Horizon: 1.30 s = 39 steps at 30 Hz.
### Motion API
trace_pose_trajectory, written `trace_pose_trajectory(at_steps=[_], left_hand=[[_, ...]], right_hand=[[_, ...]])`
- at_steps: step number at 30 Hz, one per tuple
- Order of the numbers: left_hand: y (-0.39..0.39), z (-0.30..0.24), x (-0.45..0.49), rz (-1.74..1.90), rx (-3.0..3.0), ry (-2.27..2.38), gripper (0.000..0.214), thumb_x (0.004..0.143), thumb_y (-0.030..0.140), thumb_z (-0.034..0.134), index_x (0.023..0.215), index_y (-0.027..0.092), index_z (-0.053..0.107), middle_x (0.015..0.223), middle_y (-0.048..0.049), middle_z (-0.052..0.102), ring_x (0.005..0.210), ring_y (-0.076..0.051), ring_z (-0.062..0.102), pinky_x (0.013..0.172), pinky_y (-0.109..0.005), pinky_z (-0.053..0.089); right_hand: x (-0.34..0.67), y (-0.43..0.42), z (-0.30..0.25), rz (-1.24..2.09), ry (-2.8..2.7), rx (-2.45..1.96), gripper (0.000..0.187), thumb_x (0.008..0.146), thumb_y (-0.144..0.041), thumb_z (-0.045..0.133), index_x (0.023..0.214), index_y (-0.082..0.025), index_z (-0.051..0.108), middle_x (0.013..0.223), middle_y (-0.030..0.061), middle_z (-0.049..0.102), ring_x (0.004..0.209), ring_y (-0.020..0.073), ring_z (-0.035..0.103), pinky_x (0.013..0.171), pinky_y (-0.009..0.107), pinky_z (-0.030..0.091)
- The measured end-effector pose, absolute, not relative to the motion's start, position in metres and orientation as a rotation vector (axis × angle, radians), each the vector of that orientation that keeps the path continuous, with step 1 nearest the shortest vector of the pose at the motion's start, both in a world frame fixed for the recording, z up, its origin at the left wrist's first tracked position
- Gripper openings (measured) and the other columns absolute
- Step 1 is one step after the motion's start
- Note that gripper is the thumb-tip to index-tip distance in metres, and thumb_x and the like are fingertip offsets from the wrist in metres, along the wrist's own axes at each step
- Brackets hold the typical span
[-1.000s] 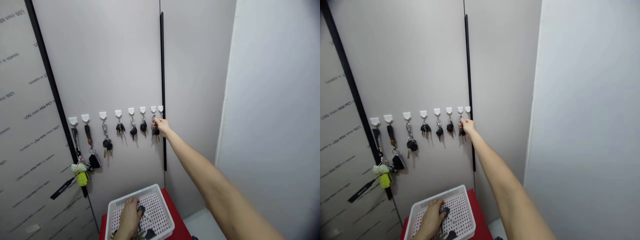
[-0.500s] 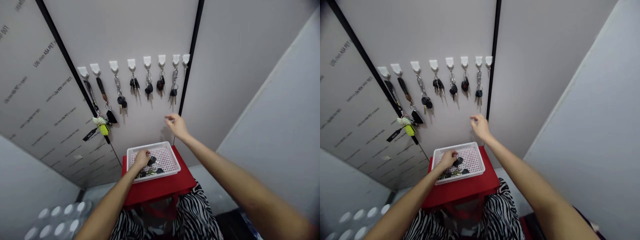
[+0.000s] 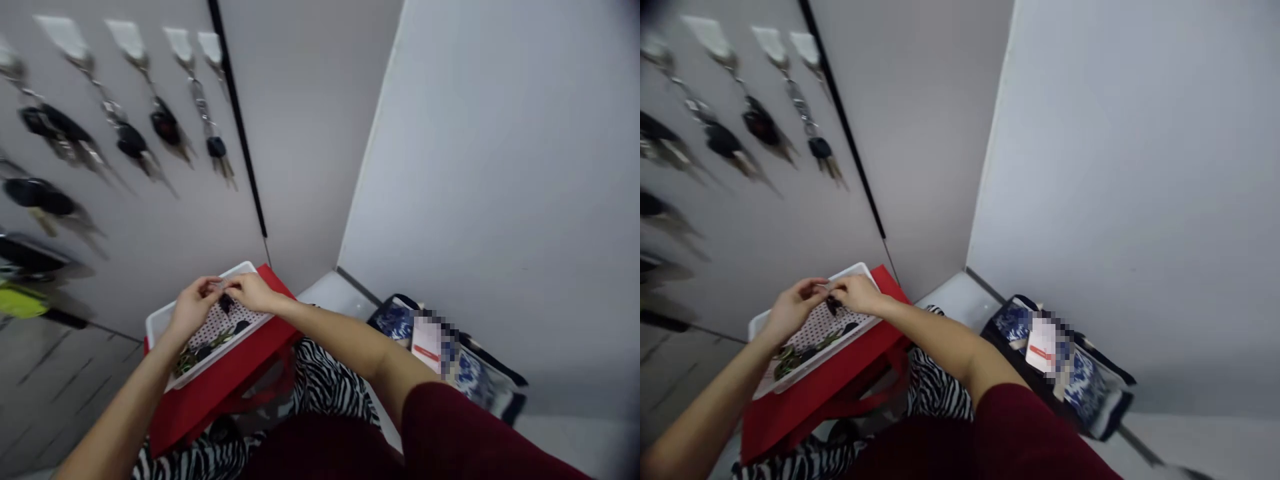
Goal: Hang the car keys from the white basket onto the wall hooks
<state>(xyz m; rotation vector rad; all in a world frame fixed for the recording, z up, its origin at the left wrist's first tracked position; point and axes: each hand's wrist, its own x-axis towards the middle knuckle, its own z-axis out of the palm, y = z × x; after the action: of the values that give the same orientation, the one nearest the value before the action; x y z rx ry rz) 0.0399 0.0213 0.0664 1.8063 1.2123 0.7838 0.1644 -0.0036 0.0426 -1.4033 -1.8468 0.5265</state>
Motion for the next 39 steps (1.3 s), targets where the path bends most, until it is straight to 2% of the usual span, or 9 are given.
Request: trace_pose_trajectory(at_steps=[7,11,15,22,26,33,39], left_hand=[[0.016,0.097,0.074,0.988,1.748,1.279,0.020,0.055,0.019,0.051,0.075,0.013,0.050,0.062,0.0038,0.049,0.058,-0.004,0.044,0.065,-0.019,0.038],[0.014,0.114,0.093,1.201,1.773,1.294,0.018,0.055,0.017,0.052,0.072,0.013,0.052,0.064,0.0030,0.051,0.057,-0.004,0.045,0.067,-0.021,0.039],[0.017,0.123,0.106,1.331,1.888,1.247,0.022,0.056,0.017,0.051,0.078,0.012,0.052,0.068,0.0013,0.054,0.060,-0.004,0.048,0.067,-0.021,0.040],[0.019,0.140,0.123,1.274,2.209,1.265,0.032,0.062,0.019,0.045,0.094,0.014,0.050,0.083,-0.0001,0.056,0.064,-0.005,0.049,0.067,-0.023,0.041],[0.018,0.166,0.138,1.318,2.408,1.352,0.035,0.062,0.017,0.044,0.097,0.017,0.048,0.091,0.0015,0.053,0.069,-0.006,0.050,0.066,-0.023,0.041],[0.033,0.201,0.148,1.455,2.569,1.088,0.038,0.064,0.018,0.043,0.101,0.012,0.044,0.096,-0.0043,0.048,0.079,-0.009,0.048,0.065,-0.021,0.042],[0.028,0.201,0.149,1.410,2.578,1.254,0.036,0.062,0.022,0.046,0.098,0.016,0.046,0.092,-0.0004,0.051,0.075,-0.010,0.049,0.067,-0.024,0.042]], right_hand=[[0.191,-0.004,0.067,0.573,-1.611,-1.252,0.016,0.069,-0.024,0.044,0.073,-0.015,0.056,0.063,-0.0019,0.057,0.057,0.0045,0.048,0.053,0.014,0.033],[0.205,0.003,0.091,0.509,-1.506,-1.211,0.016,0.070,-0.024,0.042,0.074,-0.017,0.056,0.066,-0.0028,0.056,0.059,0.0037,0.048,0.057,0.014,0.034],[0.217,0.008,0.112,0.392,-1.458,-1.233,0.017,0.071,-0.026,0.041,0.076,-0.017,0.054,0.067,-0.0033,0.056,0.063,0.0038,0.048,0.060,0.015,0.035],[0.231,0.015,0.141,0.087,-1.536,-1.301,0.012,0.072,-0.023,0.040,0.073,-0.022,0.052,0.080,-0.0053,0.054,0.077,0.0046,0.046,0.069,0.014,0.034],[0.243,0.027,0.171,-0.063,-1.566,-1.308,0.013,0.072,-0.024,0.041,0.077,-0.019,0.051,0.078,-0.0057,0.052,0.075,0.0036,0.046,0.068,0.013,0.033],[0.259,0.042,0.219,-0.085,-1.590,-1.183,0.014,0.073,-0.023,0.040,0.073,-0.017,0.052,0.075,-0.0041,0.054,0.073,0.0056,0.046,0.068,0.018,0.033],[0.258,0.028,0.211,-0.010,-1.517,-1.223,0.013,0.072,-0.024,0.040,0.072,-0.020,0.052,0.077,-0.0065,0.056,0.075,0.0053,0.048,0.066,0.015,0.034]])
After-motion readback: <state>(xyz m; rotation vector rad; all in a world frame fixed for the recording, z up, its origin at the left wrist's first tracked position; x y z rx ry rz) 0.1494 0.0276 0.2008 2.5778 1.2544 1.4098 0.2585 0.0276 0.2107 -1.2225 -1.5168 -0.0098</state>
